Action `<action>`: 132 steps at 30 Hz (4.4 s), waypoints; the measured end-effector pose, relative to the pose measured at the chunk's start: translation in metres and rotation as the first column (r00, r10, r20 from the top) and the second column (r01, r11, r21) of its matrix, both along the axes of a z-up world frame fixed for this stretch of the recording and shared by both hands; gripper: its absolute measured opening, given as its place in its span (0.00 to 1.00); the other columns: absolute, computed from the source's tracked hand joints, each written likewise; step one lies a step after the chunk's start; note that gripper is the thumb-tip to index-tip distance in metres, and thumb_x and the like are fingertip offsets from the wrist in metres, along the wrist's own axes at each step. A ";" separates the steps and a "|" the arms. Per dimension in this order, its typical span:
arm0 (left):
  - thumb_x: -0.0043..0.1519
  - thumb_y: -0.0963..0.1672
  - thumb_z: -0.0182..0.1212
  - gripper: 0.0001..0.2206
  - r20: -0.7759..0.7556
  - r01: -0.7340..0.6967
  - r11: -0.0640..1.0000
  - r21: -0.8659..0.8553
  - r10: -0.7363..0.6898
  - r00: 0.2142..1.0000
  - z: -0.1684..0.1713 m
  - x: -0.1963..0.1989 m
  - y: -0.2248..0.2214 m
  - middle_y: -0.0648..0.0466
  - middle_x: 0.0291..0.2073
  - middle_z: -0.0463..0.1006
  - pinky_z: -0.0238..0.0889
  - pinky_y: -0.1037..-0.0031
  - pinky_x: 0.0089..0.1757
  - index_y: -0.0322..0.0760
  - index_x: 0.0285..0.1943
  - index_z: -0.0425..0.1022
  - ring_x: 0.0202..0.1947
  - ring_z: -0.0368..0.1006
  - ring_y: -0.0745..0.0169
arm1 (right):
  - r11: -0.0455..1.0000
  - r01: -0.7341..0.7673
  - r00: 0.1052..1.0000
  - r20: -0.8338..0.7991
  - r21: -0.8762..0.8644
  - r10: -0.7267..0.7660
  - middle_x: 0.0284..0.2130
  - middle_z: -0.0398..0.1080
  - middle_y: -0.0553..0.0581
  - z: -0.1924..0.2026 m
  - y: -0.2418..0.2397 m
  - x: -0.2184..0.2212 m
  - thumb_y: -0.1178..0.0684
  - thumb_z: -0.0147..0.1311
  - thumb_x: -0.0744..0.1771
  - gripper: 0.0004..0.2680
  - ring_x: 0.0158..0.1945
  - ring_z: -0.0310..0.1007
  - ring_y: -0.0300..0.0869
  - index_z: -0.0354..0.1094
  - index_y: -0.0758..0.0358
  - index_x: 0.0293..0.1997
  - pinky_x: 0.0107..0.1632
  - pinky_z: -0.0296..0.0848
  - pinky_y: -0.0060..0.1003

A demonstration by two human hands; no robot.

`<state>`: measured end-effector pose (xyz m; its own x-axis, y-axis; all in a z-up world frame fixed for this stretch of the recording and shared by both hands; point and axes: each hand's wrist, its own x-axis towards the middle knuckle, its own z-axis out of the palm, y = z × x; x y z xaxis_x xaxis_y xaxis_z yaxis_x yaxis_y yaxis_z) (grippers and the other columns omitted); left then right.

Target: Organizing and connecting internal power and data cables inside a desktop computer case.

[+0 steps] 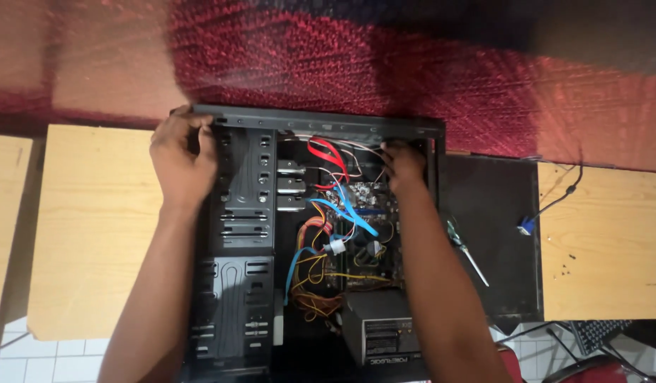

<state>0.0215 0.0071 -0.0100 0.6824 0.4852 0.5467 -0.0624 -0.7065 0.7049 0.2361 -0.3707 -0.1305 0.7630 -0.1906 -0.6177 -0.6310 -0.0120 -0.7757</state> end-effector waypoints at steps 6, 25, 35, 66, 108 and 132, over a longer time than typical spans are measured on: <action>0.60 0.37 0.61 0.05 -0.061 -0.005 0.999 0.045 0.007 0.998 0.017 -0.001 -0.008 0.41 0.36 0.80 0.65 0.47 0.48 0.35 0.41 0.80 0.44 0.76 0.30 | 0.997 -0.059 0.998 0.020 0.045 0.058 0.37 0.79 0.41 0.030 0.003 -0.009 0.51 0.64 0.62 0.10 0.34 0.78 0.37 0.75 0.46 0.47 0.38 0.63 0.36; 0.57 0.41 0.62 0.04 -0.145 -0.056 0.980 0.193 0.085 0.986 -0.020 0.013 0.002 0.48 0.37 0.80 0.64 0.54 0.54 0.41 0.39 0.80 0.53 0.77 0.40 | 0.906 -0.412 0.847 0.408 0.096 0.342 0.38 0.75 0.74 0.104 -0.006 -0.097 0.69 0.65 0.62 0.17 0.39 0.81 0.59 0.73 0.69 0.56 0.42 0.87 0.52; 0.59 0.43 0.61 0.05 -0.215 -0.075 0.984 0.160 0.109 0.970 -0.021 0.011 -0.001 0.53 0.42 0.78 0.58 0.54 0.58 0.46 0.41 0.80 0.57 0.74 0.48 | 0.894 -0.389 0.882 0.370 0.224 0.291 0.42 0.73 0.81 0.136 -0.003 -0.097 0.70 0.65 0.61 0.16 0.45 0.79 0.66 0.70 0.80 0.53 0.50 0.80 0.61; 0.60 0.45 0.60 0.04 -0.234 -0.089 0.973 0.211 0.138 0.962 -0.023 0.014 0.003 0.52 0.40 0.76 0.59 0.56 0.55 0.45 0.41 0.77 0.50 0.74 0.48 | 0.878 -0.343 0.902 0.378 0.335 0.208 0.41 0.76 0.77 0.141 -0.010 -0.064 0.67 0.63 0.62 0.14 0.49 0.77 0.67 0.74 0.73 0.52 0.53 0.78 0.60; 0.57 0.36 0.59 0.07 -0.101 -0.050 0.998 0.032 0.053 0.993 0.011 0.008 -0.010 0.49 0.43 0.77 0.51 0.61 0.58 0.34 0.42 0.76 0.57 0.70 0.48 | 0.347 -0.597 0.383 0.122 -0.723 0.915 0.42 0.81 0.52 0.042 -0.023 -0.046 0.70 0.48 0.61 0.10 0.40 0.78 0.43 0.77 0.65 0.35 0.45 0.75 0.34; 0.57 0.37 0.60 0.07 -0.113 -0.068 0.996 0.056 0.074 0.991 0.012 0.009 -0.010 0.47 0.45 0.78 0.51 0.63 0.57 0.34 0.42 0.78 0.56 0.69 0.49 | 0.298 -0.606 0.458 -0.017 -0.737 0.889 0.28 0.78 0.54 0.040 -0.024 -0.042 0.64 0.49 0.64 0.09 0.29 0.72 0.42 0.79 0.60 0.34 0.39 0.73 0.36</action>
<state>0.0307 -0.0031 0.0017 0.7070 0.5074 0.4926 0.0683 -0.7423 0.6665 0.1939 -0.3945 -0.0904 0.8664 0.4069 -0.2894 0.2231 -0.8340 -0.5047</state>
